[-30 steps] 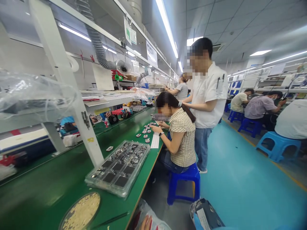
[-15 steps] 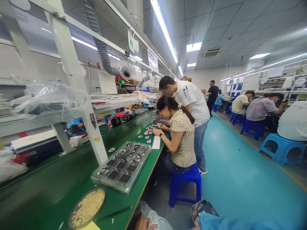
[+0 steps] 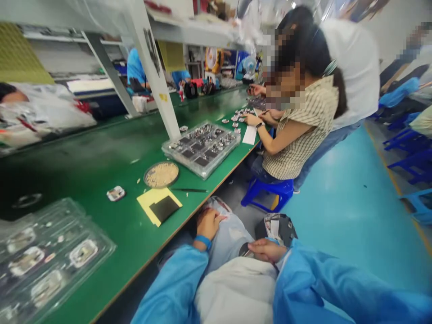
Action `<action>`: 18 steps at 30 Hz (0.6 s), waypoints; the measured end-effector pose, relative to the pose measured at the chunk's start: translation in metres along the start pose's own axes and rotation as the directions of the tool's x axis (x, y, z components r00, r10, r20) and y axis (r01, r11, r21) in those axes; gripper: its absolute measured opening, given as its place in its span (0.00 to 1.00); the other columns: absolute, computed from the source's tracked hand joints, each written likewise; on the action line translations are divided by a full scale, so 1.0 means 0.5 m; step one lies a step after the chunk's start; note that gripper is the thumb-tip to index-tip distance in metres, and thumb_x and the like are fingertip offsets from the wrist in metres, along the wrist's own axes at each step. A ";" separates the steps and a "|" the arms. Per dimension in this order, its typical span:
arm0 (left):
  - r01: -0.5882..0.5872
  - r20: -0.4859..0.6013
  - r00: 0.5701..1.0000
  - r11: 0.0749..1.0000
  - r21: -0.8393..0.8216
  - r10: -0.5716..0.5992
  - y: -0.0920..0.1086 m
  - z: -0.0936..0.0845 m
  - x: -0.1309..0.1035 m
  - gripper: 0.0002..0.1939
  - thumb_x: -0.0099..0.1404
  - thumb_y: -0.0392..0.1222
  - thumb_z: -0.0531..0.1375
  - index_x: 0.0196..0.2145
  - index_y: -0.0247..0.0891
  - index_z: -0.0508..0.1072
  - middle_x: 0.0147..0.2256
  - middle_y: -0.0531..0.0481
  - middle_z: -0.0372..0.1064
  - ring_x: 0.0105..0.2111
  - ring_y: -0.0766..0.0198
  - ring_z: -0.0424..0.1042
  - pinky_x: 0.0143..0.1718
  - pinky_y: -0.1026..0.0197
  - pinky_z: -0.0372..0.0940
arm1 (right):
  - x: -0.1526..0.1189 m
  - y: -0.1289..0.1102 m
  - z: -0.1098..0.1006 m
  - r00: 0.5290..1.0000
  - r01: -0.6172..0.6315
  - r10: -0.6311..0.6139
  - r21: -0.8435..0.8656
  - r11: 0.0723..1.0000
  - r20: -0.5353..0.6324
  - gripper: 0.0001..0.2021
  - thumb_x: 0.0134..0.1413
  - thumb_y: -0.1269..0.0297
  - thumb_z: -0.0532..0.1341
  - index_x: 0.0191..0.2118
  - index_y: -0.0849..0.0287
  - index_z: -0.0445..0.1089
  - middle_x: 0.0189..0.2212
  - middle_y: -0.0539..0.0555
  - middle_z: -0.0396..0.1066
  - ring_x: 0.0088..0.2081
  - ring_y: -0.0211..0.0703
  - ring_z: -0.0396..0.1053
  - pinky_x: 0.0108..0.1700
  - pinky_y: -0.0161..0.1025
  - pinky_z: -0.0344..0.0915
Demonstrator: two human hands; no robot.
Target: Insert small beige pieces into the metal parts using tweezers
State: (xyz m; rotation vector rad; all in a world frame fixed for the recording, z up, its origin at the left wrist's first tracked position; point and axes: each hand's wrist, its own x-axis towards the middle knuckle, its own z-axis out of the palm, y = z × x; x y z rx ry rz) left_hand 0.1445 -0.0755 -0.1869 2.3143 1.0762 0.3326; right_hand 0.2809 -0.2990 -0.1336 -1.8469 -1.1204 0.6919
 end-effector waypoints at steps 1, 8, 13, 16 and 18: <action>0.000 -0.001 1.000 1.000 0.002 0.000 -0.005 0.005 -0.002 0.12 0.67 0.51 0.60 0.34 0.40 0.75 0.39 0.46 0.74 0.45 0.54 0.70 0.48 0.57 0.60 | 0.008 0.028 -0.008 0.979 -0.102 0.089 0.064 0.993 0.182 0.31 0.61 0.39 0.59 0.17 0.59 0.61 0.08 0.42 0.53 0.09 0.30 0.50 0.11 0.29 0.50; -0.011 -0.040 0.999 1.000 0.024 0.012 -0.013 -0.002 -0.012 0.12 0.65 0.52 0.63 0.31 0.42 0.75 0.36 0.48 0.74 0.42 0.54 0.71 0.43 0.57 0.61 | -0.008 0.093 -0.091 0.631 -0.608 0.286 0.231 0.759 0.721 0.31 0.55 0.35 0.60 0.17 0.55 0.53 0.07 0.40 0.48 0.08 0.30 0.44 0.09 0.30 0.45; 0.005 -0.057 0.998 1.000 0.025 -0.004 0.006 -0.017 -0.033 0.09 0.65 0.49 0.64 0.36 0.41 0.77 0.39 0.45 0.74 0.45 0.51 0.71 0.46 0.53 0.61 | -0.060 0.106 -0.173 0.588 -0.718 0.308 0.307 0.625 0.748 0.29 0.56 0.41 0.62 0.18 0.55 0.53 0.08 0.40 0.48 0.09 0.29 0.44 0.10 0.28 0.46; -0.018 -0.058 0.998 1.000 0.012 0.019 0.051 -0.042 -0.091 0.13 0.65 0.46 0.64 0.47 0.43 0.75 0.48 0.43 0.71 0.52 0.49 0.68 0.50 0.51 0.60 | -0.080 0.129 -0.203 0.589 -0.743 0.342 0.324 0.586 0.732 0.26 0.53 0.43 0.64 0.19 0.57 0.56 0.10 0.42 0.54 0.09 0.29 0.48 0.10 0.29 0.47; -0.082 -0.001 0.997 0.996 -0.029 0.082 0.091 -0.065 -0.148 0.14 0.64 0.47 0.65 0.47 0.47 0.75 0.49 0.46 0.71 0.53 0.51 0.67 0.52 0.51 0.60 | -0.087 0.142 -0.209 0.585 -0.753 0.367 0.314 0.579 0.723 0.25 0.50 0.43 0.66 0.21 0.58 0.58 0.12 0.45 0.61 0.10 0.31 0.54 0.11 0.29 0.50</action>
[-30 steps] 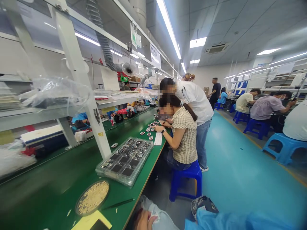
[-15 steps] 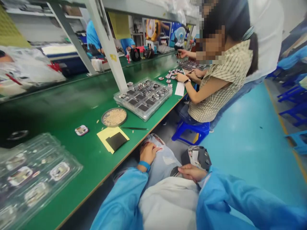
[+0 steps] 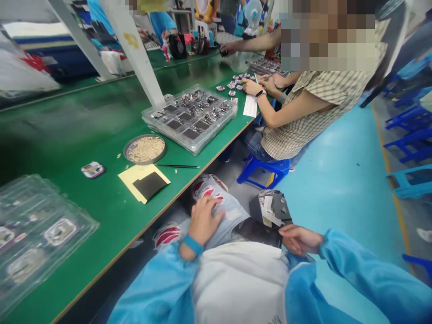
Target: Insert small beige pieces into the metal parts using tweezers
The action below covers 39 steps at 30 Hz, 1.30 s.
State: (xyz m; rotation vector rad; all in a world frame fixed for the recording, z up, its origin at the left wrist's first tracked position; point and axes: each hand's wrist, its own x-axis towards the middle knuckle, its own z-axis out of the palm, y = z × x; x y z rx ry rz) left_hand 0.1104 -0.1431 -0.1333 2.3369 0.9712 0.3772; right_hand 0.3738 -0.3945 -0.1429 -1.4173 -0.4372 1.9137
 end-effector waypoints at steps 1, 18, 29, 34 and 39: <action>-0.064 0.085 0.994 0.996 -0.065 0.070 0.022 -0.012 -0.028 0.12 0.64 0.48 0.65 0.45 0.47 0.76 0.48 0.47 0.72 0.52 0.51 0.68 0.52 0.50 0.59 | 0.001 0.003 -0.003 1.000 -0.013 0.013 -0.008 1.000 -0.008 0.24 0.49 0.43 0.66 0.22 0.58 0.60 0.14 0.48 0.66 0.11 0.33 0.58 0.12 0.29 0.52; -0.107 0.288 0.947 0.987 -0.121 0.138 0.080 -0.029 -0.120 0.09 0.69 0.40 0.59 0.46 0.45 0.75 0.44 0.48 0.70 0.49 0.53 0.67 0.49 0.49 0.59 | 0.053 -0.115 0.185 0.867 -0.075 -0.425 -0.910 0.407 -0.261 0.39 0.42 0.49 0.71 0.60 0.56 0.62 0.52 0.62 0.70 0.52 0.61 0.70 0.52 0.50 0.64; -0.123 0.281 0.953 0.992 0.023 0.112 0.076 -0.021 -0.120 0.15 0.71 0.41 0.55 0.53 0.46 0.71 0.45 0.47 0.68 0.48 0.52 0.67 0.48 0.48 0.61 | 0.019 -0.105 0.182 0.913 -0.048 -0.293 -0.786 0.616 -0.285 0.41 0.44 0.57 0.71 0.64 0.52 0.57 0.52 0.57 0.72 0.51 0.55 0.72 0.51 0.46 0.66; -0.088 0.194 0.976 0.995 -0.049 0.096 0.060 -0.006 -0.108 0.07 0.70 0.38 0.55 0.43 0.42 0.72 0.40 0.48 0.70 0.45 0.54 0.69 0.46 0.51 0.62 | 0.026 -0.092 0.180 0.905 -0.059 -0.284 -0.754 0.654 -0.317 0.40 0.42 0.57 0.72 0.62 0.52 0.58 0.49 0.58 0.72 0.49 0.56 0.72 0.49 0.46 0.66; -0.035 0.172 0.985 0.999 0.010 0.033 0.046 0.014 -0.088 0.06 0.64 0.43 0.62 0.37 0.41 0.70 0.35 0.48 0.70 0.40 0.53 0.70 0.43 0.53 0.62 | 0.029 -0.092 0.183 0.896 -0.098 -0.275 -0.757 0.646 -0.350 0.39 0.41 0.57 0.72 0.60 0.54 0.59 0.47 0.57 0.72 0.47 0.55 0.72 0.47 0.45 0.65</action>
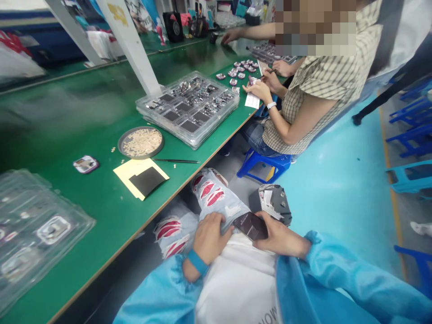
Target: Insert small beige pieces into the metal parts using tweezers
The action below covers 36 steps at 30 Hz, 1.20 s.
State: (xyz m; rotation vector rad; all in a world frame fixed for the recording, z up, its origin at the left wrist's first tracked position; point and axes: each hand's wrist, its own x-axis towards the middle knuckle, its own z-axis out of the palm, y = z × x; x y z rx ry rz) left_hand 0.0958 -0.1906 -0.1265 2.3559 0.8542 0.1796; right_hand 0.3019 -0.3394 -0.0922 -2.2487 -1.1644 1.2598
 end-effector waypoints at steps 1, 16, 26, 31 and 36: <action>-0.005 0.009 1.000 1.000 0.010 0.005 0.000 0.001 0.003 0.06 0.64 0.44 0.63 0.36 0.41 0.70 0.34 0.48 0.69 0.39 0.53 0.70 0.42 0.53 0.62 | 0.000 -0.002 -0.001 1.000 -0.004 0.004 -0.004 1.000 0.003 0.39 0.42 0.57 0.72 0.60 0.54 0.59 0.46 0.57 0.72 0.46 0.55 0.72 0.47 0.45 0.65; -0.063 -0.021 0.998 0.993 -0.096 0.061 0.010 0.000 0.009 0.06 0.64 0.34 0.57 0.29 0.41 0.68 0.29 0.51 0.68 0.34 0.58 0.69 0.38 0.57 0.60 | 0.005 0.009 0.012 1.000 0.017 -0.017 -0.006 1.000 -0.024 0.39 0.42 0.59 0.72 0.60 0.53 0.58 0.47 0.57 0.72 0.46 0.55 0.73 0.49 0.45 0.65; -0.064 -0.044 0.997 0.993 -0.100 0.060 0.013 0.000 0.002 0.06 0.64 0.34 0.57 0.29 0.41 0.67 0.29 0.51 0.68 0.34 0.58 0.69 0.38 0.57 0.60 | 0.035 -0.031 0.038 0.992 0.095 -0.097 -0.032 0.995 -0.083 0.48 0.43 0.62 0.70 0.68 0.56 0.48 0.53 0.63 0.70 0.54 0.60 0.70 0.53 0.50 0.65; -0.072 -0.048 0.997 0.991 -0.111 0.067 0.008 0.002 0.003 0.07 0.63 0.34 0.58 0.28 0.41 0.66 0.28 0.53 0.66 0.33 0.60 0.68 0.37 0.58 0.59 | 0.060 -0.064 0.046 0.971 0.222 -0.218 0.037 0.974 -0.101 0.52 0.44 0.66 0.70 0.71 0.53 0.41 0.56 0.62 0.67 0.54 0.58 0.69 0.53 0.48 0.65; -0.057 -0.051 0.997 0.986 -0.155 0.049 0.003 0.002 0.004 0.06 0.63 0.34 0.58 0.28 0.41 0.66 0.28 0.53 0.67 0.32 0.60 0.67 0.36 0.59 0.59 | 0.066 0.016 -0.023 0.932 0.267 -0.314 0.243 0.933 0.181 0.51 0.42 0.60 0.75 0.70 0.53 0.50 0.46 0.54 0.71 0.43 0.47 0.72 0.45 0.40 0.68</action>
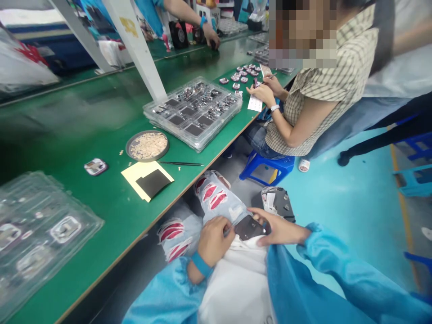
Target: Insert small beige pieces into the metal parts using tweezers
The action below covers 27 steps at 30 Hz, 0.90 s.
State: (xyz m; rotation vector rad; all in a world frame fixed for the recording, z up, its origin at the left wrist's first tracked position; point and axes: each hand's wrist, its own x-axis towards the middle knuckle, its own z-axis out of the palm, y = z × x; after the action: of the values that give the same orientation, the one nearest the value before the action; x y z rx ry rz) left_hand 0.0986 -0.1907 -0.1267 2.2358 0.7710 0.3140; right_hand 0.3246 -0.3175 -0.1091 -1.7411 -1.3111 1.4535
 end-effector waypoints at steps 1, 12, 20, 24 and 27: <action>0.007 -0.003 1.000 1.000 -0.009 -0.007 0.000 0.000 0.000 0.06 0.63 0.34 0.58 0.28 0.41 0.66 0.27 0.52 0.67 0.32 0.60 0.67 0.36 0.59 0.59 | -0.006 0.016 -0.016 1.000 -0.006 0.005 0.002 1.000 0.010 0.49 0.42 0.59 0.75 0.69 0.52 0.53 0.45 0.53 0.71 0.40 0.45 0.71 0.42 0.38 0.68; 0.065 -0.040 0.997 0.994 -0.085 -0.068 0.003 0.002 -0.004 0.06 0.60 0.32 0.58 0.27 0.41 0.67 0.28 0.52 0.68 0.33 0.59 0.68 0.37 0.58 0.60 | 0.022 0.071 -0.038 0.991 0.054 -0.052 -0.009 0.999 0.120 0.50 0.38 0.57 0.77 0.67 0.50 0.57 0.43 0.50 0.68 0.36 0.43 0.67 0.40 0.37 0.67; 0.087 -0.072 0.993 0.994 -0.066 -0.091 -0.009 0.008 -0.019 0.06 0.56 0.31 0.61 0.26 0.41 0.69 0.27 0.52 0.69 0.32 0.60 0.69 0.36 0.58 0.62 | 0.099 0.063 0.008 0.975 0.166 -0.196 -0.247 0.955 -0.104 0.38 0.46 0.67 0.69 0.64 0.49 0.61 0.37 0.50 0.68 0.37 0.46 0.68 0.44 0.40 0.67; 0.133 -0.102 0.985 0.990 -0.051 -0.138 -0.016 0.002 -0.038 0.04 0.58 0.33 0.62 0.28 0.40 0.73 0.28 0.51 0.71 0.32 0.61 0.71 0.36 0.59 0.63 | 0.175 0.032 0.042 0.956 0.242 -0.283 -0.353 0.904 -0.070 0.40 0.43 0.70 0.65 0.66 0.51 0.59 0.41 0.54 0.70 0.40 0.50 0.70 0.47 0.43 0.67; 0.184 -0.098 0.976 0.977 -0.111 -0.195 -0.025 -0.018 -0.068 0.05 0.60 0.35 0.62 0.33 0.42 0.77 0.33 0.51 0.74 0.37 0.60 0.73 0.43 0.59 0.64 | 0.195 -0.012 0.039 0.958 0.278 -0.280 -0.423 0.862 0.058 0.42 0.41 0.71 0.64 0.67 0.51 0.58 0.48 0.56 0.72 0.46 0.53 0.70 0.52 0.45 0.66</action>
State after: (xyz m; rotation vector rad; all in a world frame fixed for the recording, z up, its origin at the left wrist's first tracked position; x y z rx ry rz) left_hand 0.0626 -0.1997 -0.1290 2.0449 0.9975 0.3755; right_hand 0.3002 -0.2312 -0.1523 -1.7098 -1.9030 1.0487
